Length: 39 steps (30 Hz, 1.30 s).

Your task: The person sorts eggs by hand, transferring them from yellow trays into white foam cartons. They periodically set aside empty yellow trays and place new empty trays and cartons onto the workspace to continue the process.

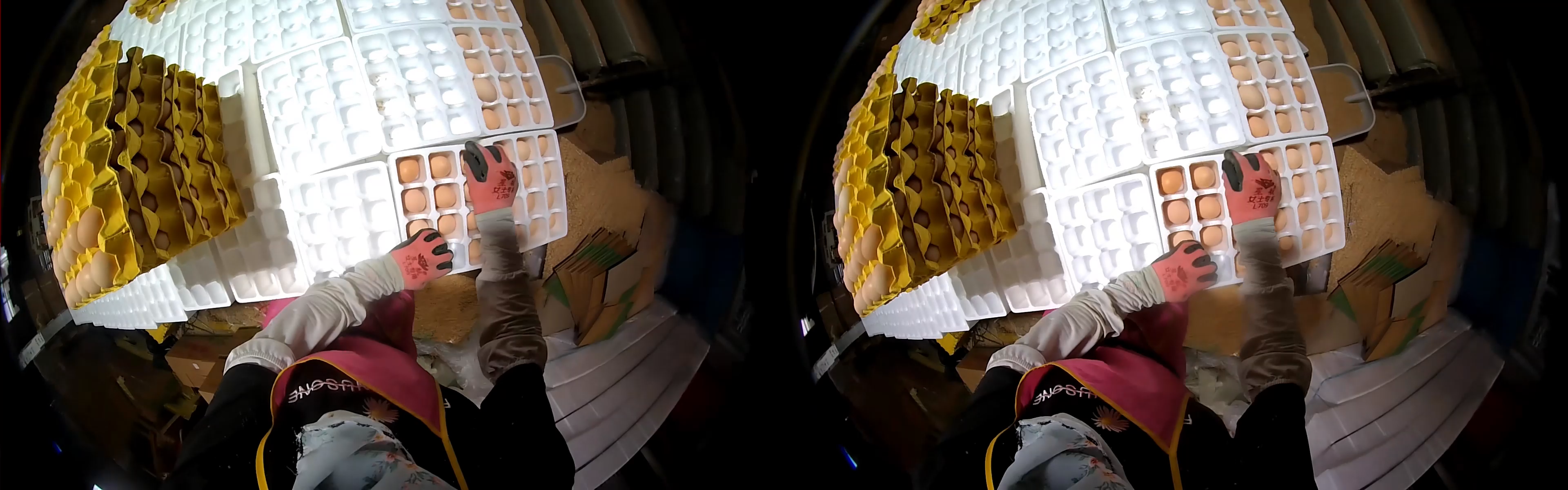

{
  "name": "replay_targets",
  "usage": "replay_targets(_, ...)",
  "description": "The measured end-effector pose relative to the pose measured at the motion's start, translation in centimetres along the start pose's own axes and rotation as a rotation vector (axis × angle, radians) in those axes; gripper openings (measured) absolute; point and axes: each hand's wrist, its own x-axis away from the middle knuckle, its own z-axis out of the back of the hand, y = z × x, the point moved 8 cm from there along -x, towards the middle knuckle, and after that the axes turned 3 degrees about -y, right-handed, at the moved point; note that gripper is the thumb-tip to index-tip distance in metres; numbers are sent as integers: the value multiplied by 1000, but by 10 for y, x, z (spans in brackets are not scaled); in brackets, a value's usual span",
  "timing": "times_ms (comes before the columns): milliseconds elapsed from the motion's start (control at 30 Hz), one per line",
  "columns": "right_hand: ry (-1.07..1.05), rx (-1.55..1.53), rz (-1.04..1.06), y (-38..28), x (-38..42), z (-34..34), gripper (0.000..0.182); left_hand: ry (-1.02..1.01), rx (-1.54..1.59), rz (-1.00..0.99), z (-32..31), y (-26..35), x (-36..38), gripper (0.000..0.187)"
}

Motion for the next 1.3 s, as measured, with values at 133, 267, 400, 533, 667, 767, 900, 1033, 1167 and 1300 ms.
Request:
replay_targets(133, -337, 402, 59, -16, 11, -42, 27, -2, 8, -11, 8, -1, -3, 35)
replay_targets(267, -558, 593, -95, -22, 1, -68, 18, -45, 31, 22, 3, -3, -4, 38)
replay_targets(400, -579, 428, -92, -14, -8, -62, 44, -84, 23, 16, 3, -3, -2, 41)
replay_targets(533, -629, 518, -69, -17, -9, -66, 39, -143, 41, 41, -4, -4, -3, 39)
replay_targets(667, -756, 695, -62, -12, -13, -91, 44, -35, 19, 32, -6, -2, 1, 34)
replay_targets(767, -525, 568, 53, -20, -9, -62, 41, 6, 28, 33, 0, -5, 0, 28)
replay_targets(900, -605, 421, -11, -12, -9, -64, 57, -1, 92, 51, 1, -3, -4, 22)
replay_targets(1033, -597, 480, 62, -18, -10, -60, 55, 29, 100, 37, 5, -8, -3, 21)
replay_targets(1167, -496, 386, 138, -35, -8, -27, 52, 65, 103, 65, 8, -10, -5, 21)
replay_targets(1300, -320, 135, 150, -70, -5, 44, 43, 434, 1424, 793, 4, -61, 20, 44)
